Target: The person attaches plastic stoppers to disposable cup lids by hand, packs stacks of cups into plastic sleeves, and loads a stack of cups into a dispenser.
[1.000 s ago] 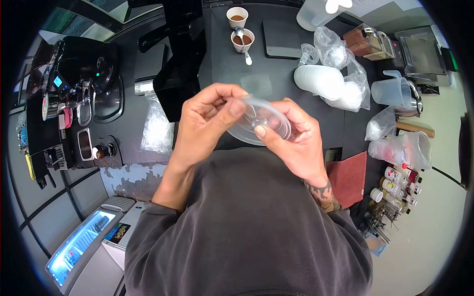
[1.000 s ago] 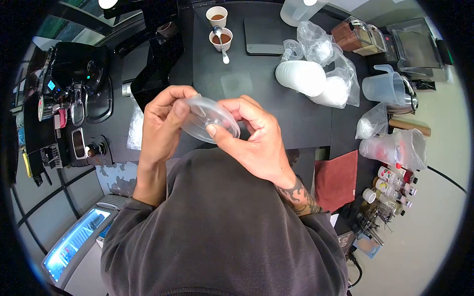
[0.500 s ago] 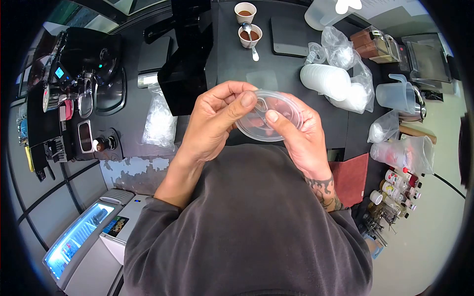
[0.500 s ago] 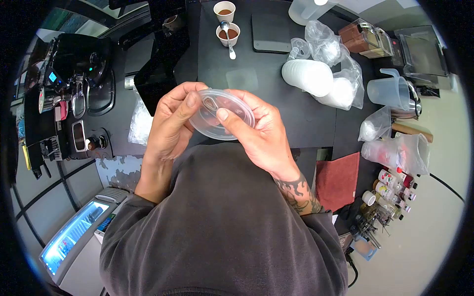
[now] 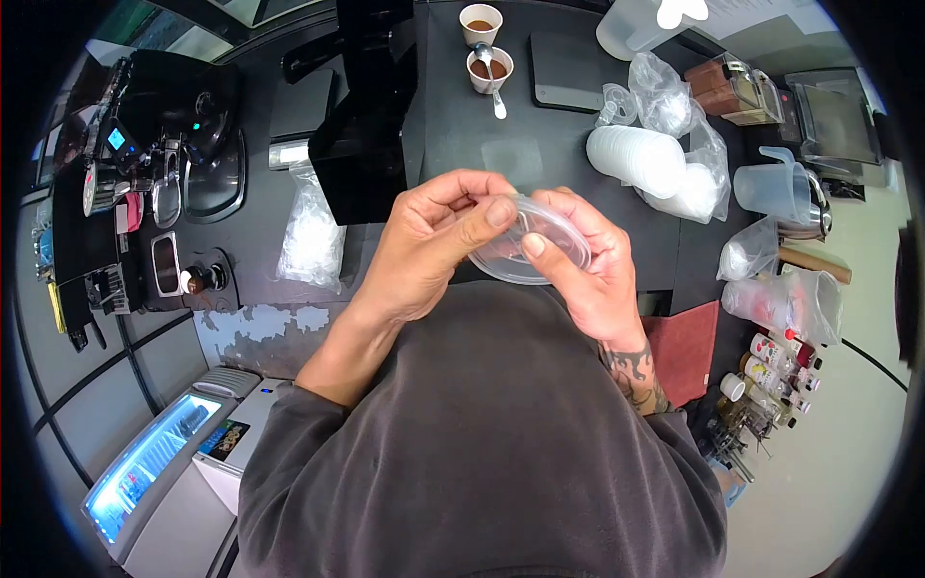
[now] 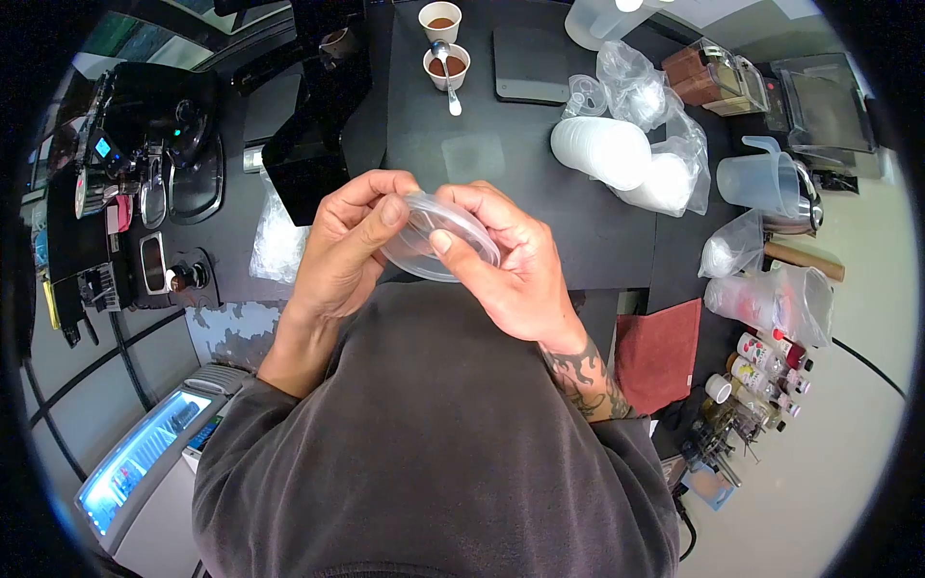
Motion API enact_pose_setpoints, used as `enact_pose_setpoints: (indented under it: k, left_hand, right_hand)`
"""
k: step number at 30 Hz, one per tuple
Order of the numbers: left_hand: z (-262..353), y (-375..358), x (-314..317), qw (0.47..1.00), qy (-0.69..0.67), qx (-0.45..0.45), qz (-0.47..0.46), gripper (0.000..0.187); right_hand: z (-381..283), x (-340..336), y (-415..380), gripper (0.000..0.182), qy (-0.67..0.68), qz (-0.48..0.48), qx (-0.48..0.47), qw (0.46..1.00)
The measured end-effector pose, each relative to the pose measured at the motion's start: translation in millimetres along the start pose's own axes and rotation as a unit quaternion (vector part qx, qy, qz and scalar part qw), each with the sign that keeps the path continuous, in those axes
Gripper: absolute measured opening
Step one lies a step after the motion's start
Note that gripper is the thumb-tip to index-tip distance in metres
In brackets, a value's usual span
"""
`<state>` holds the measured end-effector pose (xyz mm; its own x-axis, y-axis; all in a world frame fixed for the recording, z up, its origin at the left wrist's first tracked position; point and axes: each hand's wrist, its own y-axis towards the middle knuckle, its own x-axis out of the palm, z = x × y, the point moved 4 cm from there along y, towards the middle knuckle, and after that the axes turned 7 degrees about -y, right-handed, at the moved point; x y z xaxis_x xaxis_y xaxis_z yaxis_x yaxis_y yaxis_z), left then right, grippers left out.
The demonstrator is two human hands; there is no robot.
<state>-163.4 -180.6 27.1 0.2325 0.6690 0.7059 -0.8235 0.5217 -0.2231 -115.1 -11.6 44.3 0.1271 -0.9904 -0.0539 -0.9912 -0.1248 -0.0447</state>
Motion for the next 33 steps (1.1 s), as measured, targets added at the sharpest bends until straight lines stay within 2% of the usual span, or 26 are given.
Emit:
enact_pose_setpoints:
  k: [3, 9, 14, 21, 24, 26, 29, 30, 33]
  left_hand:
    - [-2.5, 4.1, -5.2, 1.000, 0.022, -0.005, 0.021, 0.029]
    - [-7.8, 0.0, 4.8, 0.999, -0.014, 0.006, 0.047, 0.031]
    - [-12.3, -0.7, 2.9, 0.990, 0.026, 0.109, 0.080, 0.025]
    - [-6.0, -5.0, 5.0, 0.981, 0.094, 0.151, 0.082, 0.021]
    - [-1.8, -5.0, 4.4, 0.971, 0.161, 0.164, 0.071, 0.018]
    - [3.8, -6.4, 1.5, 0.948, 0.256, 0.176, 0.070, 0.017]
    - [27.1, -13.8, 14.7, 0.859, 0.420, 0.289, -0.041, 0.022]
    - [27.4, -15.5, 14.7, 0.860, 0.407, 0.303, -0.053, 0.024]
    - [31.4, -16.5, 17.8, 0.863, 0.367, 0.337, -0.087, 0.029]
  right_hand:
    - [2.2, 9.6, 1.4, 0.028, 0.107, 0.049, 0.082, 0.990]
    - [5.9, 13.0, 5.9, 0.030, 0.178, 0.114, 0.050, 0.976]
    - [0.5, 19.0, 5.3, 0.031, 0.172, 0.095, 0.058, 0.979]
    - [6.0, 19.0, 6.4, 0.029, 0.199, 0.085, 0.054, 0.975]
    - [10.2, 13.2, 11.3, 0.027, 0.160, 0.057, 0.060, 0.984]
    - [7.2, 5.6, 8.6, 0.027, 0.084, 0.048, 0.004, 0.995]
    - [-2.7, -2.6, 6.0, 0.028, 0.041, 0.026, -0.102, 0.994]
    - [-7.7, -4.3, 5.0, 0.028, 0.040, 0.017, -0.141, 0.989]
    - [-14.2, -3.7, 2.8, 0.029, 0.064, 0.004, -0.160, 0.985]
